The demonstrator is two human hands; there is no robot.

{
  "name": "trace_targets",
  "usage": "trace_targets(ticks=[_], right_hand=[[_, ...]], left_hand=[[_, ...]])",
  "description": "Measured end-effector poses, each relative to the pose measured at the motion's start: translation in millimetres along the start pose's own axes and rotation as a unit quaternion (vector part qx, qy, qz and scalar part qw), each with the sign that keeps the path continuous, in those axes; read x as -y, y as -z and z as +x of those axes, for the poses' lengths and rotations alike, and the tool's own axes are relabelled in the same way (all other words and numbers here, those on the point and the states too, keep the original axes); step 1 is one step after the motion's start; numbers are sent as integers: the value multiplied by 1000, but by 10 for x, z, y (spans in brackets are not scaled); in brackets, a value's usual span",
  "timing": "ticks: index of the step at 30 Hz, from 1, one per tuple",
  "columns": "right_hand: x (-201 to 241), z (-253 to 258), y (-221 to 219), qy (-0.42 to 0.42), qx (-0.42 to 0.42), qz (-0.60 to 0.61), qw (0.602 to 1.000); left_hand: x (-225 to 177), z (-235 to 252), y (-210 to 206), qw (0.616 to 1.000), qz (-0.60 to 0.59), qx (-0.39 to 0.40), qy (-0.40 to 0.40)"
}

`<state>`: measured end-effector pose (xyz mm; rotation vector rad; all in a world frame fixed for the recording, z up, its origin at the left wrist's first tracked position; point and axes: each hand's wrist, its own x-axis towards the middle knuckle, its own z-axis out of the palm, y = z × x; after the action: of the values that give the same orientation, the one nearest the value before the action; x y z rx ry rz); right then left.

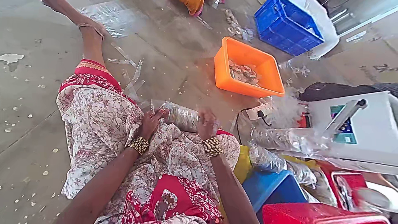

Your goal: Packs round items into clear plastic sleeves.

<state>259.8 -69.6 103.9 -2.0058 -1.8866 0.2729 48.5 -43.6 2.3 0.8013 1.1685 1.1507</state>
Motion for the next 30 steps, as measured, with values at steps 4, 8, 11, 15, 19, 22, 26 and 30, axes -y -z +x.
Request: trace_targets(ticks=[4, 8, 11, 15, 19, 22, 26, 30], right_hand=[[-116, -34, -34, -19, 46, 3, 999], [-158, -36, 64, -20, -66, 22, 997], [-221, -53, 89, -93, 102, -25, 990], [-474, -125, -16, -55, -48, 72, 995], [-611, -211, -96, -78, -11, 54, 995], [-698, -210, -192, -75, -76, 151, 983], [-486, -267, -8, -91, -114, 130, 981], [-418, -274, 32, -114, 82, 18, 990]], left_hand=[[-70, 2, -35, 1000, 4, 6, 8], [3, -1, -5, 1000, 16, 0, 4], [-78, -21, -36, 999, 43, 10, 15], [-47, -43, -10, 999, 52, 11, 4], [-14, -11, -20, 999, 49, 7, -2], [-42, 18, -31, 999, 52, 8, 0], [-27, -29, -33, 998, 59, -3, 5], [-45, -7, -50, 998, 60, 5, -3]])
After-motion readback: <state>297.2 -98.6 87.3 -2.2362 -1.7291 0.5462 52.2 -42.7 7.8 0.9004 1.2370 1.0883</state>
